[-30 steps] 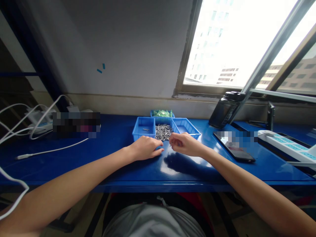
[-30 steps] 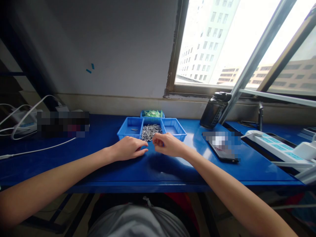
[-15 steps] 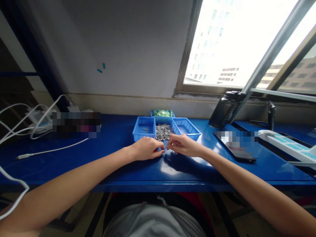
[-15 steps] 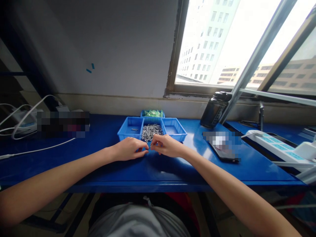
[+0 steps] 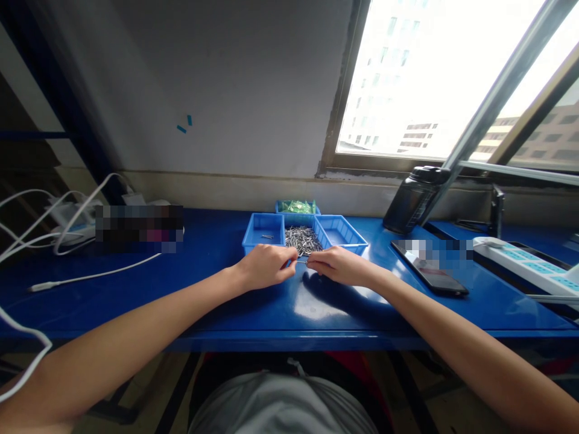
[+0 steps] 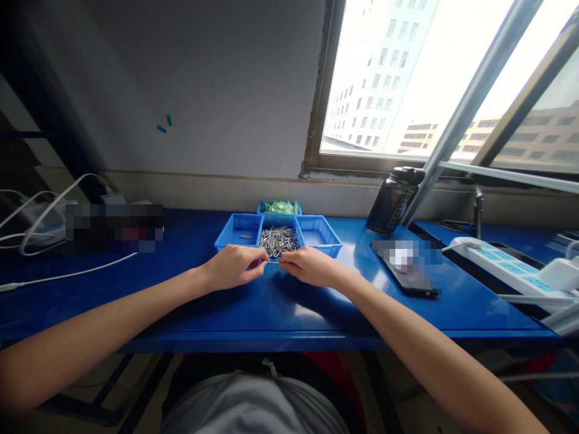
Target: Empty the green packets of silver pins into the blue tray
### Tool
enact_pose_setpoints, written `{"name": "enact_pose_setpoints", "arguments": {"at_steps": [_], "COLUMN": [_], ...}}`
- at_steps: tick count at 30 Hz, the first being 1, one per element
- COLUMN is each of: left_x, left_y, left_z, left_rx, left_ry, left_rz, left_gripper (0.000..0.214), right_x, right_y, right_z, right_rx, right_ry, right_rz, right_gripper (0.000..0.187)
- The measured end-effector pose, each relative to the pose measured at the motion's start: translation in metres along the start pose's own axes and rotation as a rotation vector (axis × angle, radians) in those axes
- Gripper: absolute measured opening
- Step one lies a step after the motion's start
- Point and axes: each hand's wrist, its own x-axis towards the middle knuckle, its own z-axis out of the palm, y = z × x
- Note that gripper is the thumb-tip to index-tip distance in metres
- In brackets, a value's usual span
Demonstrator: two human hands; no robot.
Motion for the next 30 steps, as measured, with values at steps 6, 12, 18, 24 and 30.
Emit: {"name": "enact_pose_setpoints", "arguments": {"at_steps": [6, 12, 18, 24, 30], "left_x": [-0.002, -0.002, -0.002, -0.001, 0.001], "left_y": [-0.003, -0.007, -0.009, -0.007, -0.001], "left_z": [0.002, 0.000, 0.000, 0.001, 0.000], "left_rx": [-0.002, -0.027, -0.140, -0.218, -0.286], "left_ry": [0.037, 0.031, 0.030, -0.032, -0.091], "left_rz": [0.039, 0.050, 0.077, 0.129, 0.159], "left_gripper": [0.018, 0.023, 0.025, 0.021, 0.017], "right_x": [0.007, 0.019, 0.020, 0.013, 0.011], "right_y": [0.002, 0.008, 0.004, -0.001, 0.000], "right_z": [0.005, 0.006, 0.018, 0.018, 0.015], "right_rx": [-0.023, 0.078, 0.139, 0.268, 0.225], "right_ry": [-0.051, -0.130, -0.008, -0.017, -0.068], "right_rz": [-0.053, -0.066, -0.050, -0.020, -0.019], "right_gripper": [0.028, 0.027, 0.029, 0.030, 0.031]}}
